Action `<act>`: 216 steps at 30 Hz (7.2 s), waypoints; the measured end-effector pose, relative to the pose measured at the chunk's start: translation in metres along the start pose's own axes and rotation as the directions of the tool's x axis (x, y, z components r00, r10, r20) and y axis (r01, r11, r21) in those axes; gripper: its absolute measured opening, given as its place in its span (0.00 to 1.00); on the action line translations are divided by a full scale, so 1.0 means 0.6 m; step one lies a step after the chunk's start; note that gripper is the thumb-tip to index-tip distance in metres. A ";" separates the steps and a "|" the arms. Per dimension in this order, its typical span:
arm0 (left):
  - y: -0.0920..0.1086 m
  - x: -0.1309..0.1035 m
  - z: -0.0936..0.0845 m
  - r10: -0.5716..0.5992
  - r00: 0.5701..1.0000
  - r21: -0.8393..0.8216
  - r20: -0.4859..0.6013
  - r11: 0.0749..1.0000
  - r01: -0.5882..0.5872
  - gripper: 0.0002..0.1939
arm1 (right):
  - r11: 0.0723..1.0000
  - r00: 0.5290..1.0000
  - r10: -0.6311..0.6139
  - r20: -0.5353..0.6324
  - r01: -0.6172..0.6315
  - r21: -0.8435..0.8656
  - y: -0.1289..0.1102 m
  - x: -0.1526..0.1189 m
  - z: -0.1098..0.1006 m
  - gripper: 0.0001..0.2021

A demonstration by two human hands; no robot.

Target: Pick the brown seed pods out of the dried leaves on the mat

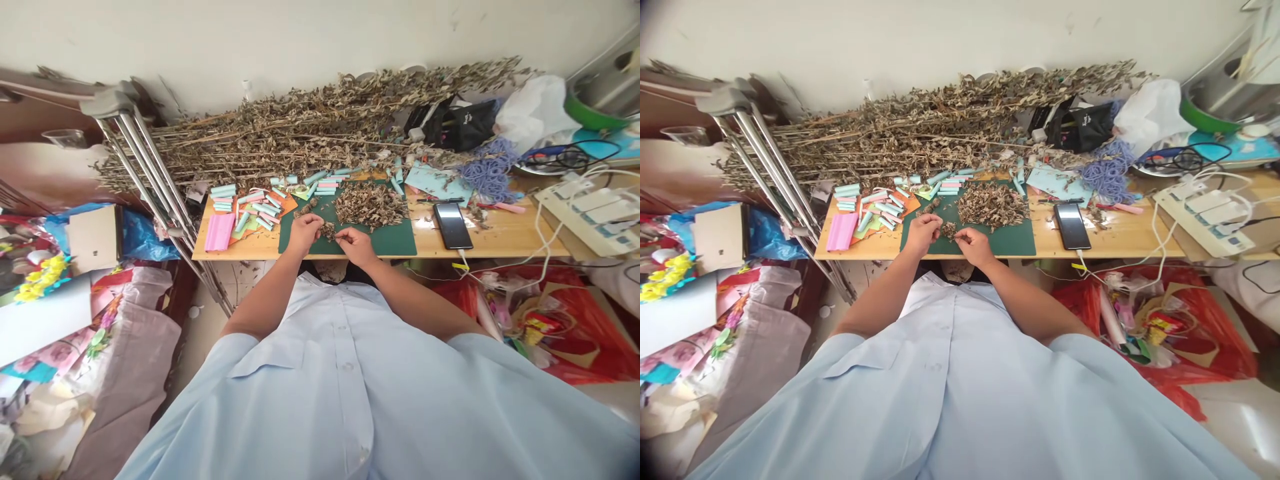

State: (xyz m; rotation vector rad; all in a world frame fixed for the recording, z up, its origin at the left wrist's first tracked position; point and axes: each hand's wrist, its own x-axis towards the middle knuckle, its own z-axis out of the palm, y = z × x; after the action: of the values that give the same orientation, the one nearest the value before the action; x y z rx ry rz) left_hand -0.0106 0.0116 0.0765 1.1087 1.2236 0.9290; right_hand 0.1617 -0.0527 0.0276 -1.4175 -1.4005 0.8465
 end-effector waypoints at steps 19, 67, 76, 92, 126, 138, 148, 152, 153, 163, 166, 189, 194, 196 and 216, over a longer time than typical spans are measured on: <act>-0.036 -0.126 -0.018 -0.148 0.833 0.441 0.533 0.889 -0.125 0.07 | 0.992 0.996 0.082 -0.019 -0.079 0.099 0.002 0.007 -0.008 0.09; -0.066 -0.033 -0.010 0.061 0.987 -0.031 0.151 0.998 -0.057 0.09 | 0.998 0.996 0.055 -0.066 -0.058 -0.036 -0.029 0.060 0.017 0.10; -0.074 -0.034 -0.006 0.091 0.991 -0.095 0.096 0.992 -0.082 0.09 | 0.999 1.000 0.017 -0.009 -0.017 -0.044 -0.049 0.053 0.017 0.14; -0.063 -0.048 -0.005 0.161 0.985 0.001 0.067 0.987 -0.162 0.08 | 0.974 0.984 0.166 0.068 -0.175 0.142 -0.053 0.050 0.039 0.22; -0.073 -0.041 -0.007 0.104 0.992 -0.082 0.072 0.992 -0.098 0.05 | 0.988 0.988 0.153 -0.036 -0.152 0.032 -0.046 0.058 0.013 0.11; -0.042 -0.117 -0.027 0.265 0.809 0.318 0.524 0.821 -0.474 0.07 | 0.985 0.986 0.166 -0.008 -0.165 0.042 -0.066 0.039 0.000 0.10; -0.026 -0.046 -0.020 0.152 0.965 0.109 0.212 0.978 -0.178 0.12 | 0.996 0.994 0.090 0.061 -0.091 0.008 -0.070 0.038 0.018 0.11; -0.024 -0.043 -0.019 0.177 0.962 0.159 0.210 0.964 -0.212 0.10 | 0.996 0.994 0.083 0.070 -0.079 -0.051 -0.063 0.039 0.022 0.09; -0.025 -0.043 -0.019 0.185 0.960 0.174 0.208 0.959 -0.223 0.09 | 0.995 0.994 0.086 0.071 -0.082 -0.064 -0.060 0.039 0.022 0.08; -0.038 -0.027 -0.013 0.222 0.975 0.365 0.029 0.905 -0.217 0.09 | 0.989 0.988 0.134 -0.082 -0.139 -0.057 -0.044 0.052 0.011 0.12; -0.038 -0.019 -0.009 0.224 0.975 0.432 0.010 0.878 -0.206 0.08 | 0.988 0.990 0.117 -0.079 -0.124 -0.093 -0.041 0.055 0.013 0.11; -0.084 -0.025 -0.008 0.464 0.885 0.553 0.043 0.726 -0.408 0.10 | 0.898 0.998 -0.063 -0.029 0.044 -0.438 -0.004 -0.022 -0.052 0.13; -0.074 -0.029 -0.009 0.585 0.792 0.642 0.177 0.541 -0.543 0.19 | 0.766 0.968 -0.215 0.128 0.248 -0.593 -0.007 -0.046 -0.045 0.12; -0.065 -0.029 -0.007 0.577 0.777 0.659 0.251 0.487 -0.574 0.25 | 0.741 0.951 -0.243 0.193 0.311 -0.596 -0.010 -0.049 -0.040 0.11; -0.069 -0.008 -0.001 0.474 0.739 0.636 0.478 0.394 -0.664 0.19 | 0.672 0.967 -0.223 -0.121 0.062 -0.738 0.024 -0.045 -0.113 0.15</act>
State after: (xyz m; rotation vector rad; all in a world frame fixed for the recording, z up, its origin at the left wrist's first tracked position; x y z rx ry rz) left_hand -0.0133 -0.0023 0.0372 2.4271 1.0547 0.7049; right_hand 0.2268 -0.0878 0.0321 -1.8805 -1.7535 -0.0219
